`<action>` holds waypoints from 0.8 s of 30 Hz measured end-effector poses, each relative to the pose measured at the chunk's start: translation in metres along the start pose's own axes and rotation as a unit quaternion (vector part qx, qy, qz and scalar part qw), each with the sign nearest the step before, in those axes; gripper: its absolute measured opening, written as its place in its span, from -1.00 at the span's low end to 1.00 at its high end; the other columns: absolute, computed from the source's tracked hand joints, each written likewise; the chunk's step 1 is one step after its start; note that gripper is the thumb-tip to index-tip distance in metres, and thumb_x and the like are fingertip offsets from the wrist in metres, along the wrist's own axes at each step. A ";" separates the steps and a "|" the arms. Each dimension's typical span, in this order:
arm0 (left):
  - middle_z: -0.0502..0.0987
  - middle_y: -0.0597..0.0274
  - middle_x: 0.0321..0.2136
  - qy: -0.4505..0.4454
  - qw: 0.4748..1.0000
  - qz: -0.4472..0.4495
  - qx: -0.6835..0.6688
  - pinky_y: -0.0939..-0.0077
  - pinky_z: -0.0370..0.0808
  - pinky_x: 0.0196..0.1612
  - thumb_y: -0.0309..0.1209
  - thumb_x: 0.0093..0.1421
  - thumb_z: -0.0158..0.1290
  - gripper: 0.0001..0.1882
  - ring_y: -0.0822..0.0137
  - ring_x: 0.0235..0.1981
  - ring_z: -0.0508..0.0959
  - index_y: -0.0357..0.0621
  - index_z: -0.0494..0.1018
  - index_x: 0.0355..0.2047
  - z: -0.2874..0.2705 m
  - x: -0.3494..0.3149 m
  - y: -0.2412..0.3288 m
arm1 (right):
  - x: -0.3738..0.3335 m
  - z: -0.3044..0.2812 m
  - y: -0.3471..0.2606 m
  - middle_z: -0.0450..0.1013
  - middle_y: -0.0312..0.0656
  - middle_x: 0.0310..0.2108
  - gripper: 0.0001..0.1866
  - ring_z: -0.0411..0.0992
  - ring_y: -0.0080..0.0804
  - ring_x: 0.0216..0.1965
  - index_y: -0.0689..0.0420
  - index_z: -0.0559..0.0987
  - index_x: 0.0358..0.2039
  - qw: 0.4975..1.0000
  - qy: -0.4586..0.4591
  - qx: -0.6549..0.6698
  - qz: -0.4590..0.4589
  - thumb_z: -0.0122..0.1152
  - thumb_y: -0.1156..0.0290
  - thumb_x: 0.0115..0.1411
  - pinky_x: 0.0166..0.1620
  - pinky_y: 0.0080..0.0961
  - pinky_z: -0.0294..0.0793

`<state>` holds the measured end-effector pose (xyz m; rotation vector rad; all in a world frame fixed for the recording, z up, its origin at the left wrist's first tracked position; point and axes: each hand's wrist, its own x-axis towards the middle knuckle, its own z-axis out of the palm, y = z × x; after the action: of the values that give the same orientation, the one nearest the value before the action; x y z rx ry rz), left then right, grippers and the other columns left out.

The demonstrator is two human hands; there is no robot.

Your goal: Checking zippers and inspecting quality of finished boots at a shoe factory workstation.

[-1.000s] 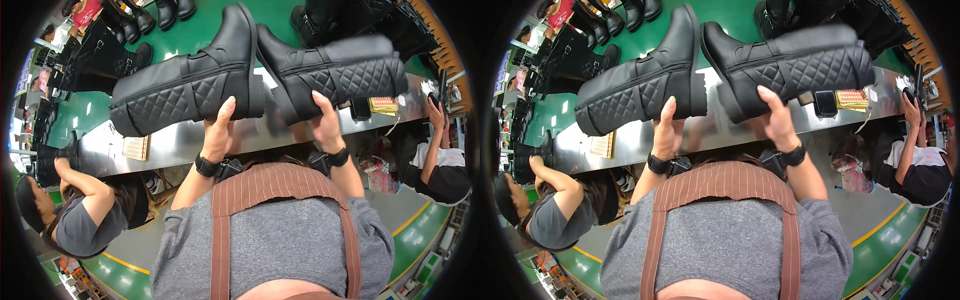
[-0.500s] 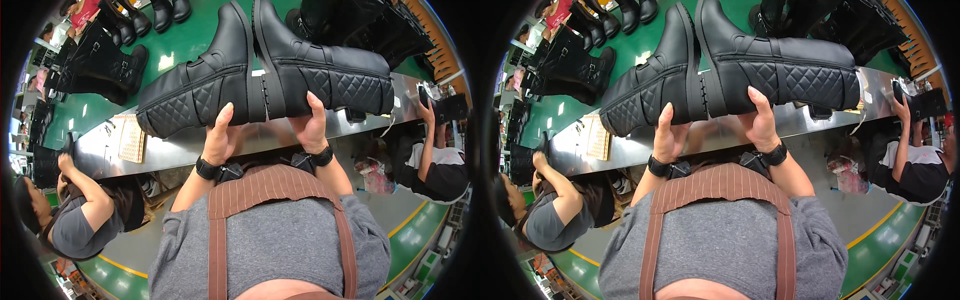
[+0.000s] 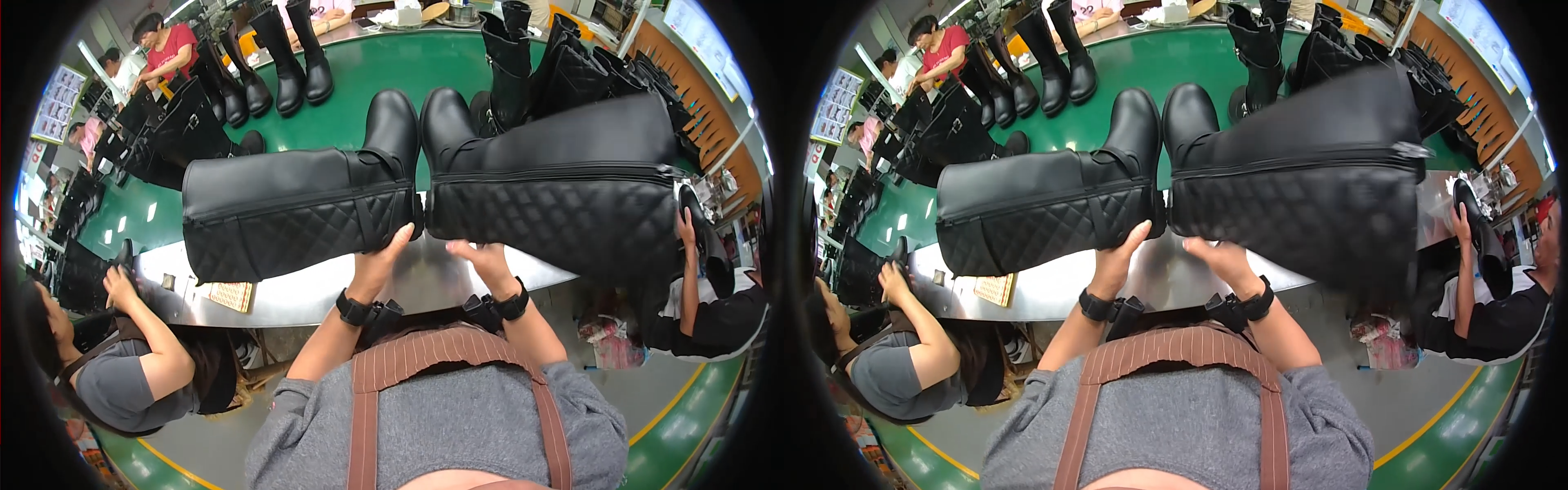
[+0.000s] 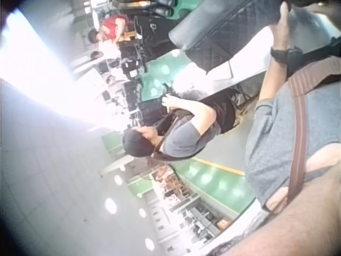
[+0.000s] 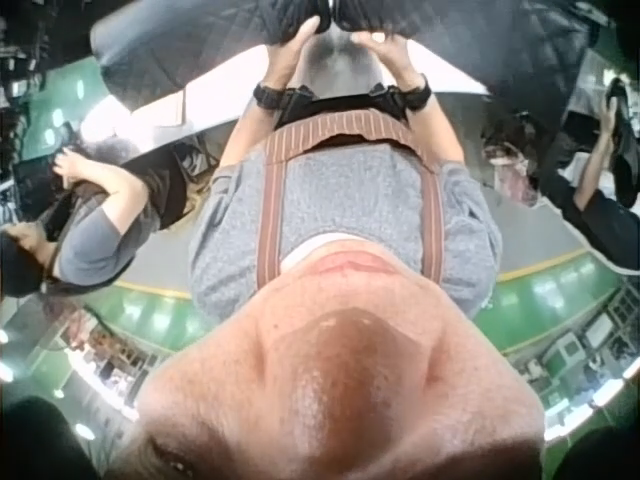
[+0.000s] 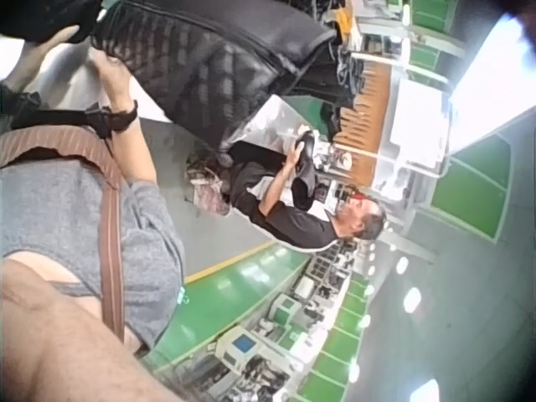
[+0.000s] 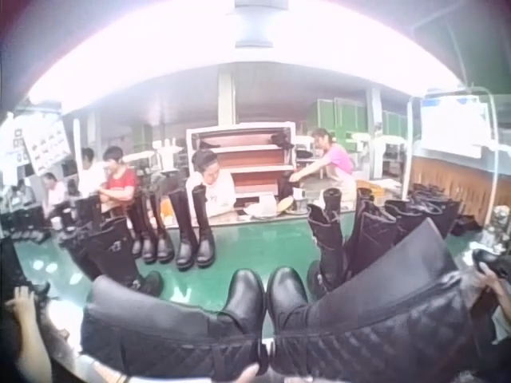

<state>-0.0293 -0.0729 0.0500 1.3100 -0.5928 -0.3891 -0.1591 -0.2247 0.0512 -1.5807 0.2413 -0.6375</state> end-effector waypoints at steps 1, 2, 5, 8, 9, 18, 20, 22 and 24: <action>0.55 0.28 -0.23 0.000 0.999 0.029 0.028 0.55 0.43 -0.14 -0.40 0.13 0.22 -0.68 0.48 -0.23 0.49 -0.28 0.51 -0.13 0.000 0.000 -0.005 | 0.001 -0.003 -0.006 0.46 -0.22 -0.11 -0.52 0.40 -0.40 -0.07 0.20 0.46 0.01 0.984 -0.055 -0.137 -0.098 0.27 0.50 0.01 0.03 -0.45 0.36; 0.54 0.24 -0.16 -0.003 0.995 0.043 0.091 0.52 0.46 -0.15 -0.35 0.17 0.18 -0.69 0.44 -0.20 0.51 -0.28 0.51 -0.13 -0.001 -0.001 -0.010 | 0.002 -0.003 -0.010 0.39 -0.19 -0.04 -0.44 0.38 -0.36 -0.03 0.17 0.39 0.10 0.980 -0.056 -0.145 -0.124 0.24 0.46 0.04 0.04 -0.41 0.35; 0.48 0.23 -0.02 0.006 0.888 0.225 0.401 0.39 0.40 0.00 -0.35 0.14 0.15 -0.66 0.28 -0.05 0.47 -0.17 0.49 -0.07 -0.012 -0.002 -0.029 | 0.017 -0.004 -0.013 0.17 -0.13 0.16 -0.25 0.25 -0.28 0.09 0.03 0.07 0.33 0.996 -0.003 -0.018 -0.089 0.15 0.32 0.17 0.05 -0.30 0.34; 0.43 0.23 0.07 -0.039 0.929 0.175 0.325 0.32 0.26 0.20 -0.36 0.09 0.13 -0.55 0.17 0.09 0.40 -0.03 0.45 0.03 -0.019 -0.014 -0.049 | 0.044 -0.005 0.001 0.18 -0.12 0.17 -0.31 0.28 -0.41 0.10 0.16 0.08 0.30 0.980 0.121 0.148 0.063 0.11 0.20 0.26 0.05 -0.47 0.37; 0.42 0.21 0.07 -0.057 0.947 0.137 0.286 0.32 0.27 0.19 -0.34 0.11 0.11 -0.55 0.18 0.08 0.40 -0.03 0.43 0.05 -0.021 -0.017 -0.053 | 0.048 -0.005 0.007 0.18 -0.12 0.17 -0.31 0.28 -0.41 0.10 0.16 0.08 0.30 0.980 0.117 0.149 0.054 0.11 0.20 0.26 0.05 -0.47 0.37; 0.34 0.02 0.11 -0.175 0.972 -0.005 0.154 0.36 0.36 0.11 -0.16 0.27 -0.08 -0.47 0.29 0.05 0.41 -0.11 0.22 0.19 -0.049 -0.027 0.015 | 0.038 0.001 0.031 0.46 -0.12 -0.02 -0.35 0.45 -0.29 -0.04 0.19 0.42 0.08 0.766 -0.130 0.565 0.277 -0.09 -0.14 0.27 0.06 -0.24 0.44; 0.32 -0.02 0.12 -0.045 0.999 -0.002 0.005 0.36 0.38 0.09 -0.12 0.31 -0.12 -0.44 0.31 0.04 0.41 -0.13 0.17 0.23 -0.050 -0.014 0.032 | 0.035 0.002 0.030 0.44 -0.10 -0.01 -0.35 0.44 -0.26 -0.02 0.19 0.41 0.09 0.753 -0.143 0.585 0.266 -0.11 -0.14 0.28 0.08 -0.23 0.42; 0.30 -0.06 0.13 -0.017 0.983 -0.119 -0.141 0.37 0.40 0.07 -0.08 0.34 -0.16 -0.41 0.34 0.04 0.41 -0.15 0.13 0.26 -0.040 0.004 0.033 | 0.033 0.001 0.030 0.43 -0.08 0.01 -0.35 0.43 -0.23 0.00 0.20 0.39 0.10 0.751 -0.150 0.590 0.255 -0.13 -0.13 0.29 0.10 -0.23 0.40; 0.35 -0.01 0.10 -0.093 0.920 -0.310 -0.224 0.35 0.42 0.08 0.00 0.37 -0.26 -0.37 0.31 0.02 0.44 -0.24 0.13 0.24 -0.025 0.019 0.022 | 0.030 -0.001 0.034 0.41 -0.05 0.03 -0.35 0.41 -0.20 0.01 0.21 0.38 0.11 0.750 -0.157 0.593 0.249 -0.15 -0.12 0.30 0.12 -0.22 0.38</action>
<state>-0.0004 -0.0593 0.0716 0.9929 -0.2037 -1.1153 -0.1273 -0.2452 0.0263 -0.3077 -0.0316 -0.0042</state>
